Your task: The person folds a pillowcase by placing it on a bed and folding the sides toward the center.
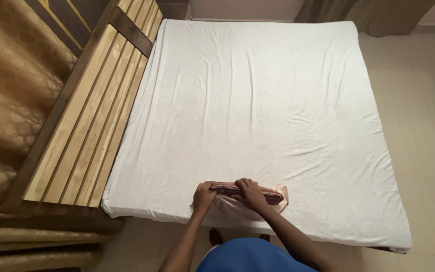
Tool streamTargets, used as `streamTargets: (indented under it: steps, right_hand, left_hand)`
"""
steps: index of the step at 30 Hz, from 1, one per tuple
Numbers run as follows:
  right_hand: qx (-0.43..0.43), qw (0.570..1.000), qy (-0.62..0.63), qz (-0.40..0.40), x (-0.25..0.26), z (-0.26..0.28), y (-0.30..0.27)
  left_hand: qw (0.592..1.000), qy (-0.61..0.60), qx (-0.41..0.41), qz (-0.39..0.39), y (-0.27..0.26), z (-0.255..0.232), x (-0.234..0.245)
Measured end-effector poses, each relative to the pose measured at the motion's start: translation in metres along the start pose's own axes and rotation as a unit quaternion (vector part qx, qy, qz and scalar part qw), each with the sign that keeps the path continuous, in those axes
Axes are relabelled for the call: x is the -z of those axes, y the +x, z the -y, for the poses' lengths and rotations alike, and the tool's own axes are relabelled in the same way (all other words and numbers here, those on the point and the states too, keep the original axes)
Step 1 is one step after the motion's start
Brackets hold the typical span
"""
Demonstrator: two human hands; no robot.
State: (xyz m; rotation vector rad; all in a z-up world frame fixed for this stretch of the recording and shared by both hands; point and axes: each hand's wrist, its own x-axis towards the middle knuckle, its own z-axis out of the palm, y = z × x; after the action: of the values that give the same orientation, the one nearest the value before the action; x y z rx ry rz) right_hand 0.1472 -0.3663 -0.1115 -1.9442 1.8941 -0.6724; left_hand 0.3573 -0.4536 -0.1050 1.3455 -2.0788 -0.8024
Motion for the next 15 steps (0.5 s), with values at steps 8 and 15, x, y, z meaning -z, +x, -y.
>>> streamTargets:
  steps: [8, 15]
  right_hand:
    - [-0.001, 1.0, -0.004, -0.023, 0.011, -0.003, 0.016]
    - [-0.008, 1.0, -0.01, 0.002, 0.012, -0.005, 0.032]
  left_hand:
    - [1.0, -0.005, 0.002, 0.001, 0.009, -0.001, -0.005]
    - [0.992, 0.023, 0.104, 0.06, 0.028, 0.0, 0.004]
